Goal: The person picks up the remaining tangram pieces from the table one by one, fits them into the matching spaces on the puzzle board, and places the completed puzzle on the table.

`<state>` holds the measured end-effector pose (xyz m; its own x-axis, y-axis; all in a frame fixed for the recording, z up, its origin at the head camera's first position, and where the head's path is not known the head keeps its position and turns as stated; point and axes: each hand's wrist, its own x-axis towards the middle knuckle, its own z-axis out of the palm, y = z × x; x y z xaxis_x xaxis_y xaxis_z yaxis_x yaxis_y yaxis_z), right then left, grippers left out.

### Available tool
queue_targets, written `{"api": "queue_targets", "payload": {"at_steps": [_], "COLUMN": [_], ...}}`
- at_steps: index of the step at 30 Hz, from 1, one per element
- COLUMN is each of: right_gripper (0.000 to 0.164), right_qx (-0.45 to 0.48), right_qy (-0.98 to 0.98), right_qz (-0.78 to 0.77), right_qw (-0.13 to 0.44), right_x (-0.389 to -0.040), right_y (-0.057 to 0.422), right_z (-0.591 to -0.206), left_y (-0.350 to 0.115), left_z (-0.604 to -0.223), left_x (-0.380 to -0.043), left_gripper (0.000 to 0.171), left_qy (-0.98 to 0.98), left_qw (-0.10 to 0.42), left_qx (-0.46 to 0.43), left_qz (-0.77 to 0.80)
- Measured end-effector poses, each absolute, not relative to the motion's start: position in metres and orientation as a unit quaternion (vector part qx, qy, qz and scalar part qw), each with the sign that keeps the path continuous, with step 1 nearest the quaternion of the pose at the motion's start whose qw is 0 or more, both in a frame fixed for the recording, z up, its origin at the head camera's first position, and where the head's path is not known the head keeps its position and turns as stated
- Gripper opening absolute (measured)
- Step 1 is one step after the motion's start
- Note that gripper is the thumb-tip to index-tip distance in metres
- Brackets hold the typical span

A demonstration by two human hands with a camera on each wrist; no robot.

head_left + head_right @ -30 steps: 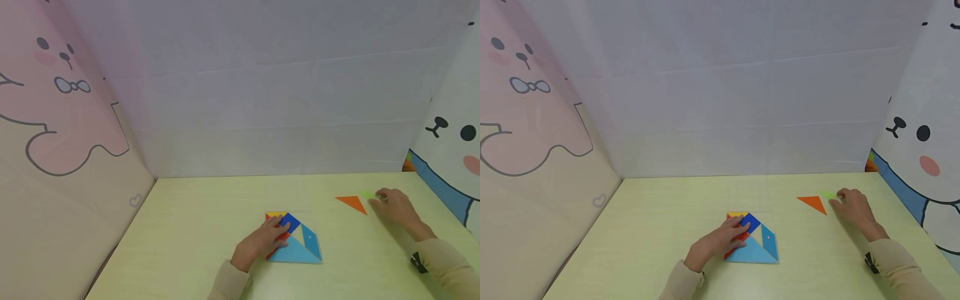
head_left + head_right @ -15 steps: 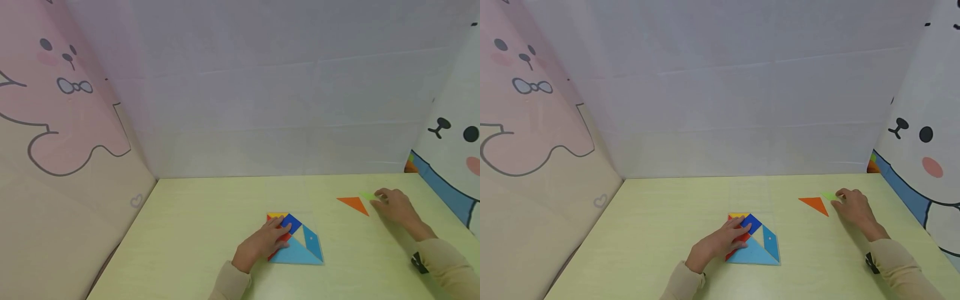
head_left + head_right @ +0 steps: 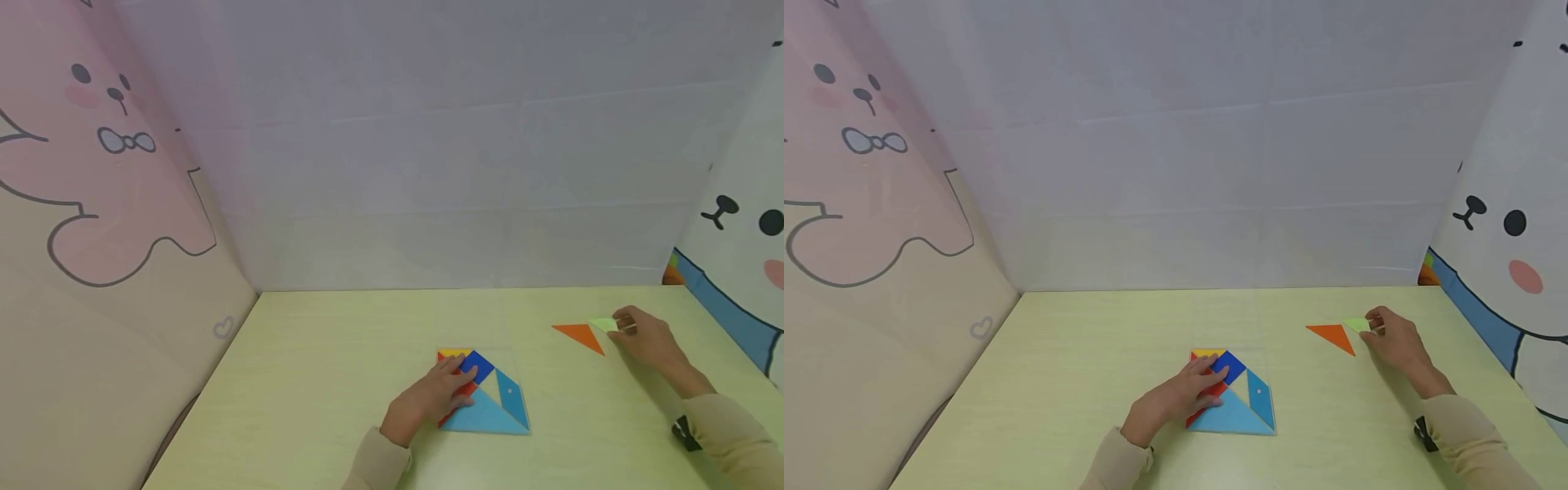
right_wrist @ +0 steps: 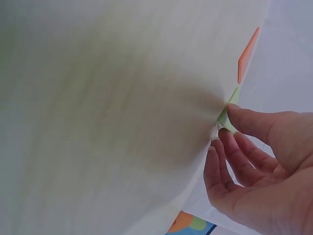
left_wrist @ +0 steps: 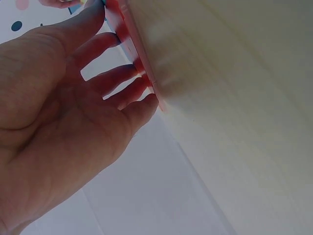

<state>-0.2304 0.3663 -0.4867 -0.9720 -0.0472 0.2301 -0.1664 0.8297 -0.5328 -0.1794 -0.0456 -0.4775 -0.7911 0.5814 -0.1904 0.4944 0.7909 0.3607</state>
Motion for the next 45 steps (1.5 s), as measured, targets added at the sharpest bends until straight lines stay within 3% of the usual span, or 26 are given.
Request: {"api": "queue_targets", "payload": {"at_steps": [24, 34, 45], "right_gripper": [0.026, 0.039, 0.047], "right_qx": [0.089, 0.084, 0.106], "right_qy": [-0.945, -0.932, -0.906], "right_qz": [0.293, 0.347, 0.409], "right_qw": [0.118, 0.069, -0.025], "right_x": [-0.229, -0.225, -0.221], "right_y": [0.367, 0.368, 0.365], "right_z": [-0.486, -0.482, -0.472], "left_y": [-0.046, -0.046, -0.046], "left_z": [-0.475, -0.477, -0.475], "left_x": [-0.178, -0.178, -0.177], "left_gripper": [0.057, 0.057, 0.057], "left_qy": [0.935, 0.935, 0.936], "left_qw": [0.142, 0.136, 0.137], "left_qx": [0.294, 0.296, 0.294], "left_qz": [0.141, 0.138, 0.135]}}
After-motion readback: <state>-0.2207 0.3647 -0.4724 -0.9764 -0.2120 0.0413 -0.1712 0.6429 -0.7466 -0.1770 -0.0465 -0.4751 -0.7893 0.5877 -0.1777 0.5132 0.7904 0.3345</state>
